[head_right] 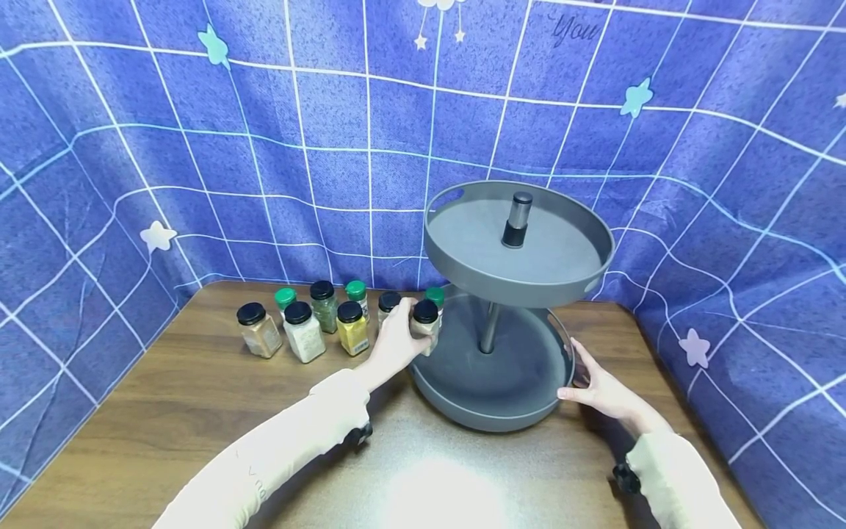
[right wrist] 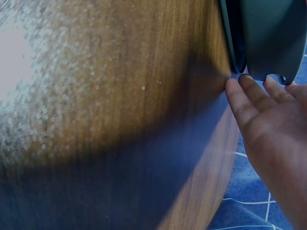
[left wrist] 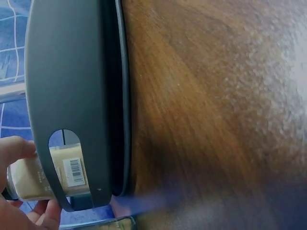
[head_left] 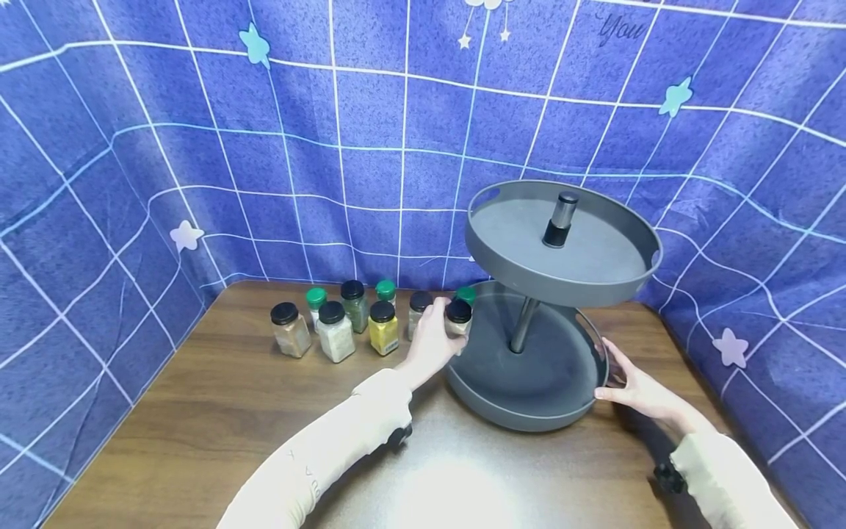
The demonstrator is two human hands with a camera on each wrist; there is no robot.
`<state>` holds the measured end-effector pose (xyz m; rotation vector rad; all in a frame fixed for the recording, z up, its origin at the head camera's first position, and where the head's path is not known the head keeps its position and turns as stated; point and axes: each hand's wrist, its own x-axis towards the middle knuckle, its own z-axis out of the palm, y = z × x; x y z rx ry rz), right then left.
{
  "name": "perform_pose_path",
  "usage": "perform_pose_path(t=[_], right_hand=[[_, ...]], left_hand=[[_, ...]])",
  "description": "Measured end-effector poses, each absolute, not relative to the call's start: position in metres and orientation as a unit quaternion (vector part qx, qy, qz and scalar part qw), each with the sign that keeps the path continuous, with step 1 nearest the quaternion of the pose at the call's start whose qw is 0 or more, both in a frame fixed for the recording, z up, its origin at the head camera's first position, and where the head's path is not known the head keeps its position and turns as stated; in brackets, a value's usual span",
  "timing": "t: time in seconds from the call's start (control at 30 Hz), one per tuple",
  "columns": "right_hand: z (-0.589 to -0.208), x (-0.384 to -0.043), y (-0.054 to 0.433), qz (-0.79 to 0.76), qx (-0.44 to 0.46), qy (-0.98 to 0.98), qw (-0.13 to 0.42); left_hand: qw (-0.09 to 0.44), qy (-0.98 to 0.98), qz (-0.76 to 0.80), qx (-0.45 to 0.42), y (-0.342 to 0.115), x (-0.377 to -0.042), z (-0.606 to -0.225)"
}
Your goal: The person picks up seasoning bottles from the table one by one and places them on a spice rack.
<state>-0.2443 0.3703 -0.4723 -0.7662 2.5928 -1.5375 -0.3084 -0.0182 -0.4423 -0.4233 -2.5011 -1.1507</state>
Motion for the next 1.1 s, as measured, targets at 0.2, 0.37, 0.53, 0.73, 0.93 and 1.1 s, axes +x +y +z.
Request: perform_pose_path(t=[0.2, 0.37, 0.53, 0.73, 0.93, 1.1], right_hand=[[-0.471, -0.243, 0.368, -0.504, -0.256, 0.825, 0.015], [-0.470, -0.243, 0.368, -0.504, -0.259, 0.824, 0.014], [-0.470, -0.243, 0.368, -0.502, -0.259, 0.825, 0.013], [-0.474, -0.244, 0.370, -0.499, -0.252, 0.829, 0.012], [-0.474, -0.243, 0.370, -0.506, -0.261, 0.822, 0.012], [-0.474, -0.243, 0.370, -0.501, -0.248, 0.829, 0.017]], left_hand=[[0.176, -0.878, -0.415, -0.162, -0.021, -0.309, -0.441], [0.159, -0.873, -0.432, -0.159, -0.024, -0.310, -0.441], [0.142, -0.869, -0.446, -0.159, -0.027, -0.311, -0.441], [0.139, -0.858, -0.463, -0.177, -0.030, -0.309, -0.435], [0.120, -0.850, -0.480, -0.182, -0.037, -0.308, -0.423], [0.122, -0.856, -0.467, -0.184, -0.047, -0.303, -0.412]])
